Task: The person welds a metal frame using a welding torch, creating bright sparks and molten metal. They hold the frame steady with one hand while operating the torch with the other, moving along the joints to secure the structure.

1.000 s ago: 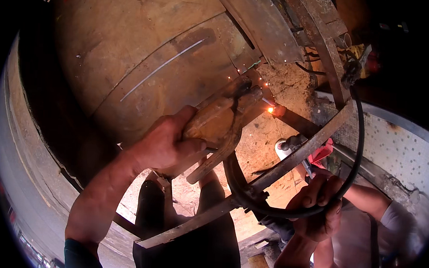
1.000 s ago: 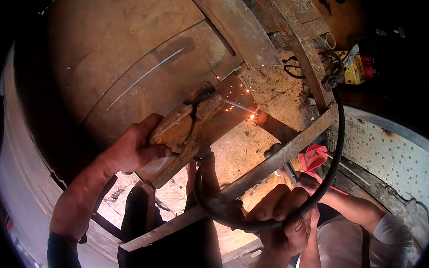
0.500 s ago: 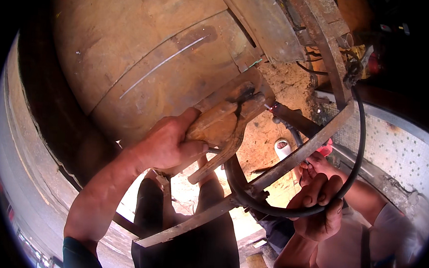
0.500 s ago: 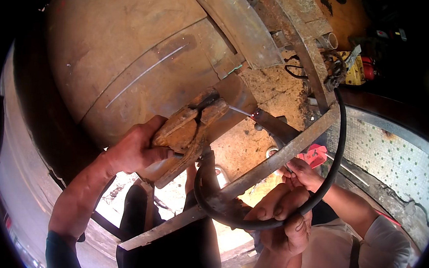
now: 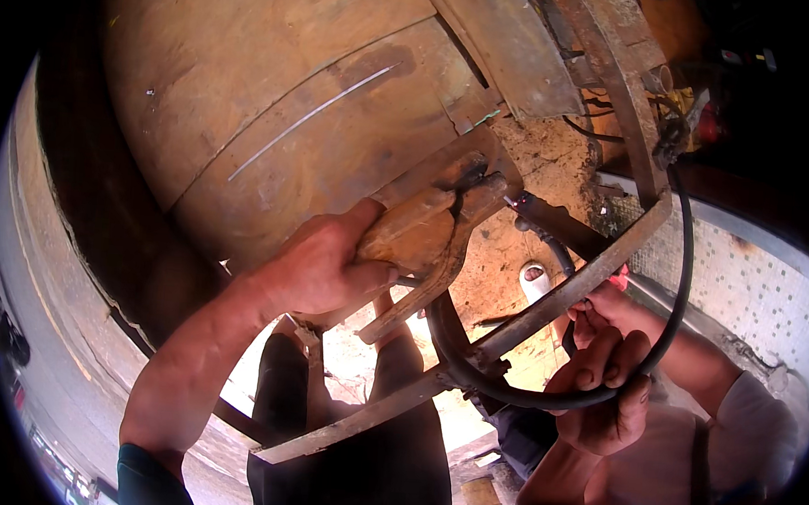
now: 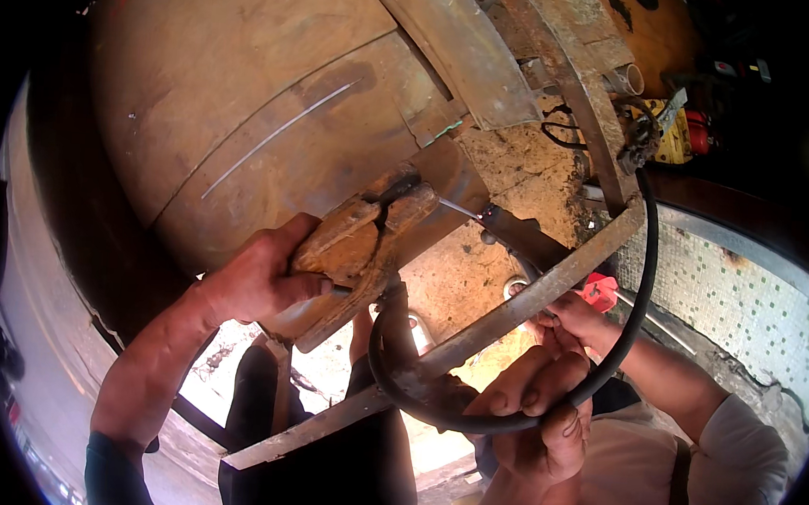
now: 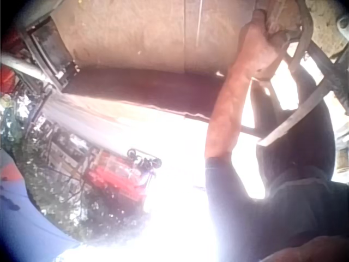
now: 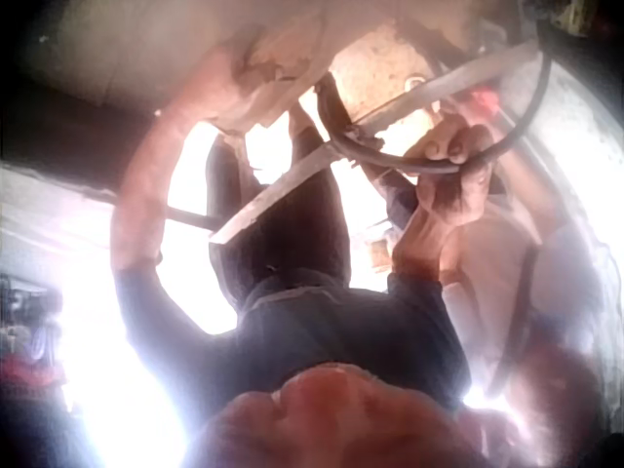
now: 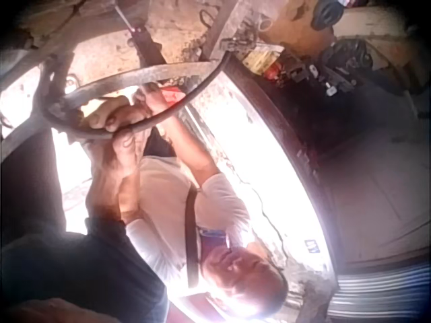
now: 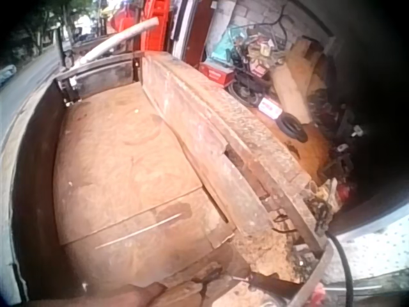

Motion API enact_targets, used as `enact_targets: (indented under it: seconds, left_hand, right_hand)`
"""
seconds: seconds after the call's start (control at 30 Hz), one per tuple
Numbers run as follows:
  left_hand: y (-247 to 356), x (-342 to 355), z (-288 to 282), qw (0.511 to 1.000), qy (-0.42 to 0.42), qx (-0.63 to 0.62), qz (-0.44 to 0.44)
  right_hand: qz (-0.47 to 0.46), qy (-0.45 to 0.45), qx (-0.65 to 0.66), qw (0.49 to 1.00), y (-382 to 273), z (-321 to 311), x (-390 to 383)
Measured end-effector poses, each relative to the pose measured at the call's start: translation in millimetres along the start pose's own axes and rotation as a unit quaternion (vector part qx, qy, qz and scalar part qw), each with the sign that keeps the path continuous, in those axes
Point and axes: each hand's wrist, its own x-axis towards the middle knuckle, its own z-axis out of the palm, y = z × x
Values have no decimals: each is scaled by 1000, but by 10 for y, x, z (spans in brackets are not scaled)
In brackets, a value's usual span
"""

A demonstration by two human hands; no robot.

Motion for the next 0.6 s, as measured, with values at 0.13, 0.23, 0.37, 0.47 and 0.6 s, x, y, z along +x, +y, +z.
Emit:
enact_targets:
  seconds: [0.13, 0.23, 0.37, 0.47, 0.6]
  left_hand:
    - [1, -12, 2, 1000, -2, -15, -14]
    - [35, -12, 1, 999, -5, -36, -30]
    - [30, -6, 21, 1000, 1, 6, -19]
    - [15, -25, 12, 996, 19, 61, 62]
    - [43, -50, -23, 999, -1, -33, -18]
  right_hand:
    - [8, 6, -14, 1000, -13, 2, -2]
    - [0, -38, -49, 998, -8, -26, 10]
    - [-1, -29, -55, 998, 0, -35, -9]
    - [-3, -26, -41, 999, 2, -8, 10]
    - [1, -29, -28, 999, 16, 15, 20]
